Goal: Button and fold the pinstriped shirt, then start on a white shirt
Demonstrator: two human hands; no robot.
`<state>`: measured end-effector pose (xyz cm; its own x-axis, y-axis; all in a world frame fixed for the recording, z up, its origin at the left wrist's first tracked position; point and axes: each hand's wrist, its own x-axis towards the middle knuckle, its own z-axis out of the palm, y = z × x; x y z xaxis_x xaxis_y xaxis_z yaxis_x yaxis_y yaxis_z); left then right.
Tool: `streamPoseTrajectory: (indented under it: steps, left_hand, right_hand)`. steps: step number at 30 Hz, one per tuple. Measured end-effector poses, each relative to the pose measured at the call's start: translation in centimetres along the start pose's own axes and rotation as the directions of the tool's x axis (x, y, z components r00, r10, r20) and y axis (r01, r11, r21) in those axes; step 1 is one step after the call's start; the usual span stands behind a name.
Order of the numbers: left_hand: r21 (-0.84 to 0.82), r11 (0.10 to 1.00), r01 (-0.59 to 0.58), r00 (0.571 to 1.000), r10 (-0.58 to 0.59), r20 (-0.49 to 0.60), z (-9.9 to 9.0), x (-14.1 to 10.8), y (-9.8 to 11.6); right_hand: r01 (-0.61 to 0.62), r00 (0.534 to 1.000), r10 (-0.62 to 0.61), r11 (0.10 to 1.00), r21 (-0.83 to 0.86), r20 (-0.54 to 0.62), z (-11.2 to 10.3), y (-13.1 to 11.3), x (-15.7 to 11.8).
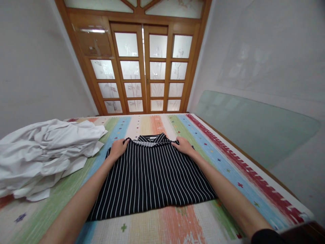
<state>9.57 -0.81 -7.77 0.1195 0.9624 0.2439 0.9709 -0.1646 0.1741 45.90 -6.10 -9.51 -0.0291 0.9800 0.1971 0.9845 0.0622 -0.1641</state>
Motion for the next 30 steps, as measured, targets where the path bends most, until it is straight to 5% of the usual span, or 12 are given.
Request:
streamPoseTrajectory:
  steps: [12,21,25,30]
  left_hand:
    - [0.033,0.998,0.057,0.998,-0.057,0.019,2.0,0.9,-0.4]
    - [0.199,0.979,0.034,0.972,0.014,-0.235,-0.8,-3.4,-2.4]
    - [0.109,0.988,0.110,0.993,-0.104,-0.053,-3.0,-7.4,-4.7]
    - [-0.058,0.973,0.222,0.955,-0.206,0.211,-4.6,-12.3,-6.7]
  right_hand:
    - [-0.206,0.977,0.211,0.971,-0.119,0.030,-0.6,-0.9,0.8]
    - [-0.247,0.964,0.224,0.953,-0.175,-0.142,-1.0,1.0,-1.7]
    - [-0.289,0.954,0.275,0.950,-0.117,-0.121,-2.0,2.5,-4.5]
    - [-0.321,0.947,0.322,0.946,-0.046,0.010,-3.1,4.3,-9.4]
